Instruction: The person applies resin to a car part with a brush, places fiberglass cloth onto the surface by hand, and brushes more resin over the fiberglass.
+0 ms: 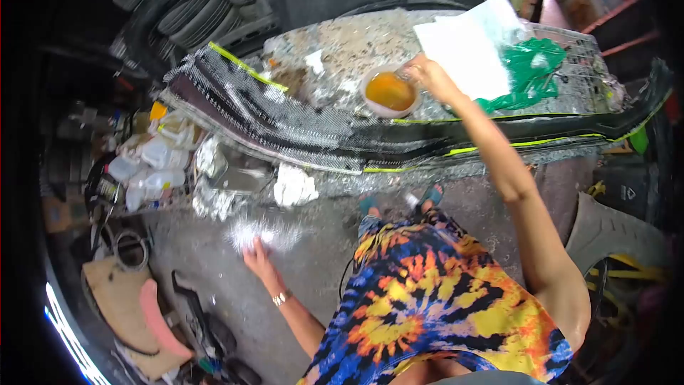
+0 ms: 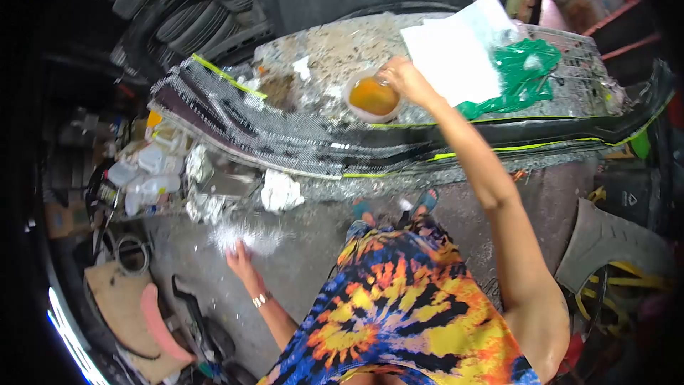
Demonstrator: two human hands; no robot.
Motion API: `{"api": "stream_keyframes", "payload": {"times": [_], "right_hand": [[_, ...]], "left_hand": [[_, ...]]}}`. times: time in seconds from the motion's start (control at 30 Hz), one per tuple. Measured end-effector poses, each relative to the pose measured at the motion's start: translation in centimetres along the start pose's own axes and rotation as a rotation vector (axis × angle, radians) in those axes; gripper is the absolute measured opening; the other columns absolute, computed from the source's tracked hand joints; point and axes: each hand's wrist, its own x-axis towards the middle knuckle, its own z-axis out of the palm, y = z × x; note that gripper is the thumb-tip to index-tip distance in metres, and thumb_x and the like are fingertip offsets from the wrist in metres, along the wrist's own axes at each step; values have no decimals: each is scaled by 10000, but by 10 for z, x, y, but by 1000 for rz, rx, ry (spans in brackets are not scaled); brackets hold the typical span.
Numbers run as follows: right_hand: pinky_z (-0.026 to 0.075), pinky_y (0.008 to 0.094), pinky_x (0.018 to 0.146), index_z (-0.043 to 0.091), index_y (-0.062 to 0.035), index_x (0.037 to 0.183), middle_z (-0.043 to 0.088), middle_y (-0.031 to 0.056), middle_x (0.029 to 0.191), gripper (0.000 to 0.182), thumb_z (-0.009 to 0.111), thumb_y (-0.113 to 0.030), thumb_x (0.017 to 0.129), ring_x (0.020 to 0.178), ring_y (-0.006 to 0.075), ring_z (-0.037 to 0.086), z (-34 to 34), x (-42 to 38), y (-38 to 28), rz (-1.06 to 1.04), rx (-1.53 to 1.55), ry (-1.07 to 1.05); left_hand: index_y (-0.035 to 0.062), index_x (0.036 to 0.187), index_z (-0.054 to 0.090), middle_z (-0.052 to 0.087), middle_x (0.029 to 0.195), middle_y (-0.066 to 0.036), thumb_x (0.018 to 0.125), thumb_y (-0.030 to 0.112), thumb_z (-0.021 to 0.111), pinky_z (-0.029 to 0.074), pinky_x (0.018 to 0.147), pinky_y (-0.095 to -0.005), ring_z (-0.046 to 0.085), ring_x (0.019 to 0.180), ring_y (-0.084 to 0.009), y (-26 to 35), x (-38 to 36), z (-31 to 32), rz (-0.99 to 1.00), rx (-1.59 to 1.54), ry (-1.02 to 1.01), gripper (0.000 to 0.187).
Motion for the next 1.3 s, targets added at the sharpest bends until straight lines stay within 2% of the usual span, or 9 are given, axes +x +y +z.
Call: {"api": "stream_keyframes", "payload": {"times": [0.13, 0.23, 0.43, 0.73, 0.83, 0.93, 1.13, 1.27, 1.3], "right_hand": [[477, 359, 786, 680, -15, 916, 631, 152, 938, 228, 579, -218, 891, 844, 319, 601, 38, 11, 23, -80, -151, -75], [479, 357, 804, 687, -37, 979, 631, 140, 951, 218, 591, -208, 883, 867, 320, 600, 25, 6, 32, 293, -102, -150], [478, 371, 852, 686, -21, 1004, 639, 147, 995, 260, 654, -210, 827, 912, 298, 614, 33, -38, 77, -35, -254, -369], [472, 385, 871, 706, -35, 959, 647, 165, 1010, 289, 657, -279, 812, 943, 305, 610, 4, -36, 47, 290, -245, -418], [459, 392, 864, 671, -28, 1015, 625, 171, 977, 293, 625, -262, 846, 962, 330, 579, -13, -47, 64, 72, -198, -169], [465, 372, 859, 659, 1, 1007, 631, 160, 979, 291, 626, -237, 842, 943, 295, 591, -33, -55, -13, 152, 169, 32], [350, 387, 1051, 510, -45, 1268, 473, 156, 1329, 622, 725, -363, 778, 1241, 306, 441, -17, -94, -165, -125, 376, -276], [464, 348, 849, 652, 2, 1013, 622, 140, 1079, 225, 666, -154, 850, 967, 248, 597, -65, -95, -133, 91, 617, -179], [467, 336, 839, 641, 14, 1035, 627, 140, 1074, 241, 664, -143, 854, 945, 225, 601, -87, -97, -105, -36, 611, -46]], "left_hand": [[46, 942, 504, 482, 719, 37, 935, 150, 568, 362, 485, -230, 422, 594, -51, -96, -19, -51, -114, 142, 13, 122], [46, 962, 488, 478, 717, 31, 927, 146, 572, 364, 458, -237, 422, 572, -58, -149, -50, -90, -255, 210, 41, 135], [35, 932, 455, 452, 675, 25, 909, 107, 572, 363, 428, -261, 423, 546, -75, -267, -77, -144, -442, 225, 224, 139], [-32, 945, 517, 489, 729, -5, 902, 185, 617, 376, 495, -257, 429, 614, -84, -157, -38, -81, -294, 386, -4, 242], [-42, 945, 534, 522, 768, -7, 920, 167, 596, 393, 532, -243, 441, 642, -76, -83, -27, -31, -160, 359, -145, 219], [-48, 995, 545, 557, 793, -14, 922, 141, 588, 432, 598, -243, 465, 675, -83, -5, -23, 21, -45, 265, -306, 207], [-47, 1130, 552, 595, 1035, -69, 899, 73, 605, 445, 806, -282, 539, 896, -130, 116, -50, 183, 137, -88, -716, 266], [-41, 1199, 533, 546, 1207, -92, 867, 15, 621, 390, 954, -322, 508, 1074, -158, 163, -85, 301, 168, -257, -977, 348], [-5, 1199, 541, 505, 1266, -102, 862, 56, 634, 384, 957, -344, 488, 1130, -189, 158, -88, 333, 419, -30, -1015, 355]]}}
